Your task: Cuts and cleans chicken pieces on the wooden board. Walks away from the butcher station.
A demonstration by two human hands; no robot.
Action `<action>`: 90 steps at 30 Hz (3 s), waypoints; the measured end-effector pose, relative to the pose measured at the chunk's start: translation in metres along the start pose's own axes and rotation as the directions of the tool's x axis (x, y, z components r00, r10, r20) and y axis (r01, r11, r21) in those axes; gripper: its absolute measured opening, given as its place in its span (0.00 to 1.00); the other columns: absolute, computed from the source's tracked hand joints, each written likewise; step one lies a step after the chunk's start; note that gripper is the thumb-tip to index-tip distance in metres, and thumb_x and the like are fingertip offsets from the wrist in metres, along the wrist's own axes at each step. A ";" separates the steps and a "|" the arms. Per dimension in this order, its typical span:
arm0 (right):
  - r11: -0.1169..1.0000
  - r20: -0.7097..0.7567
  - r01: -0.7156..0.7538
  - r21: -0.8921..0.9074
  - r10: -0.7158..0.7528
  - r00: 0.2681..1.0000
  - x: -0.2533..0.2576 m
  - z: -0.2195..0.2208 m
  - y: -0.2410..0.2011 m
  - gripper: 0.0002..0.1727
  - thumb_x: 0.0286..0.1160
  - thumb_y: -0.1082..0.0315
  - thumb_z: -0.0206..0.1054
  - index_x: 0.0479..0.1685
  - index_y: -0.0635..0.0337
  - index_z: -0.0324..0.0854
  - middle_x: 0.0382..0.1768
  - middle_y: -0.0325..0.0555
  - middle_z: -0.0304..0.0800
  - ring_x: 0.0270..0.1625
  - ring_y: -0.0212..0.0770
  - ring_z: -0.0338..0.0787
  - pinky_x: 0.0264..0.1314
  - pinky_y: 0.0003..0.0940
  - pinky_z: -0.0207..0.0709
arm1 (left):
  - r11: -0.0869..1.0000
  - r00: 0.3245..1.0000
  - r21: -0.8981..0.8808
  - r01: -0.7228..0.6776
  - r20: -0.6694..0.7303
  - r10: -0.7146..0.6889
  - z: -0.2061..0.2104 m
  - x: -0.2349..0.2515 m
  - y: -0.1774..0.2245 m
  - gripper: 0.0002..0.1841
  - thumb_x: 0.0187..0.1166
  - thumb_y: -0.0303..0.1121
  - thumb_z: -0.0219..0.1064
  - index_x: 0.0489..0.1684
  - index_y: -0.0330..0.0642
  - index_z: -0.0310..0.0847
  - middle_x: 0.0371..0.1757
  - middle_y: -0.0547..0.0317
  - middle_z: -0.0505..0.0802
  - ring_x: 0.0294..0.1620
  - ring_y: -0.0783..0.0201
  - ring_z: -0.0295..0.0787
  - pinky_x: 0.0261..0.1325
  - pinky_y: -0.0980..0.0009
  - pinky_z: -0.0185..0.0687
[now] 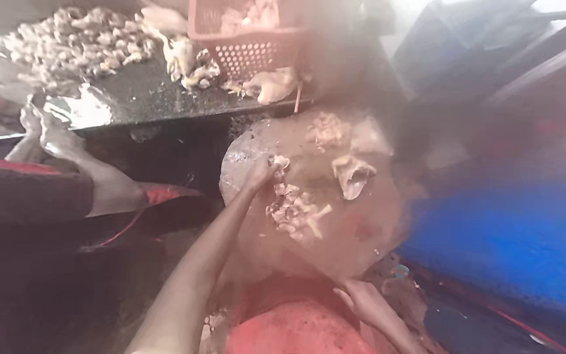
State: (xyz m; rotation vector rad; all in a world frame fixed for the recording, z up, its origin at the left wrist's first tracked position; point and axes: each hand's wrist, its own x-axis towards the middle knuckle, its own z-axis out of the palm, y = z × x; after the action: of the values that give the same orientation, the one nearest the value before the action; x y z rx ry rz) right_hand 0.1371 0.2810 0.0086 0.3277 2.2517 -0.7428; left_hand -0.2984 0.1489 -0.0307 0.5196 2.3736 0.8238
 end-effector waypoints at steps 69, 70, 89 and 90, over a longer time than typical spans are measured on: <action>0.941 0.180 0.063 0.332 -0.128 0.975 0.060 0.014 -0.098 0.27 0.95 0.49 0.45 0.66 0.62 0.78 0.41 0.53 0.87 0.44 0.48 0.89 0.54 0.51 0.83 | 0.827 0.871 -0.304 0.473 0.020 -0.491 0.073 -0.282 -0.117 0.16 0.84 0.43 0.64 0.59 0.44 0.83 0.44 0.54 0.93 0.42 0.59 0.93 0.53 0.54 0.89; 0.939 0.212 0.048 0.340 -0.127 0.969 0.055 0.010 -0.098 0.27 0.95 0.49 0.44 0.66 0.62 0.78 0.41 0.53 0.87 0.44 0.46 0.88 0.54 0.49 0.84 | 0.848 0.888 -0.310 0.431 -0.025 -0.460 0.071 -0.283 -0.116 0.18 0.84 0.44 0.66 0.63 0.44 0.82 0.46 0.53 0.93 0.44 0.58 0.92 0.54 0.53 0.88; 0.998 -0.057 0.047 0.052 -0.044 0.997 0.052 -0.017 -0.105 0.31 0.92 0.49 0.51 0.85 0.59 0.65 0.67 0.59 0.86 0.67 0.56 0.88 0.71 0.59 0.78 | 0.789 0.922 -0.610 -0.068 -0.340 -0.184 -0.037 -0.248 -0.131 0.31 0.86 0.44 0.61 0.87 0.46 0.60 0.79 0.52 0.80 0.69 0.59 0.86 0.69 0.57 0.86; 0.999 -0.066 0.027 -0.044 -0.030 0.997 0.053 -0.010 -0.114 0.32 0.91 0.49 0.51 0.87 0.58 0.63 0.69 0.59 0.84 0.68 0.58 0.88 0.70 0.61 0.79 | 0.756 0.880 -0.646 -0.108 -0.416 -0.229 -0.033 -0.244 -0.136 0.29 0.88 0.43 0.59 0.86 0.45 0.61 0.79 0.51 0.80 0.72 0.57 0.84 0.70 0.56 0.85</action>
State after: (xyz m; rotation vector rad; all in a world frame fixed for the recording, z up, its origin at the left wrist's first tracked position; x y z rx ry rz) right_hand 0.0446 0.1965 0.0236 0.3041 2.3367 -0.7067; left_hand -0.1558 -0.0919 -0.0045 -0.0803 2.2541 1.8261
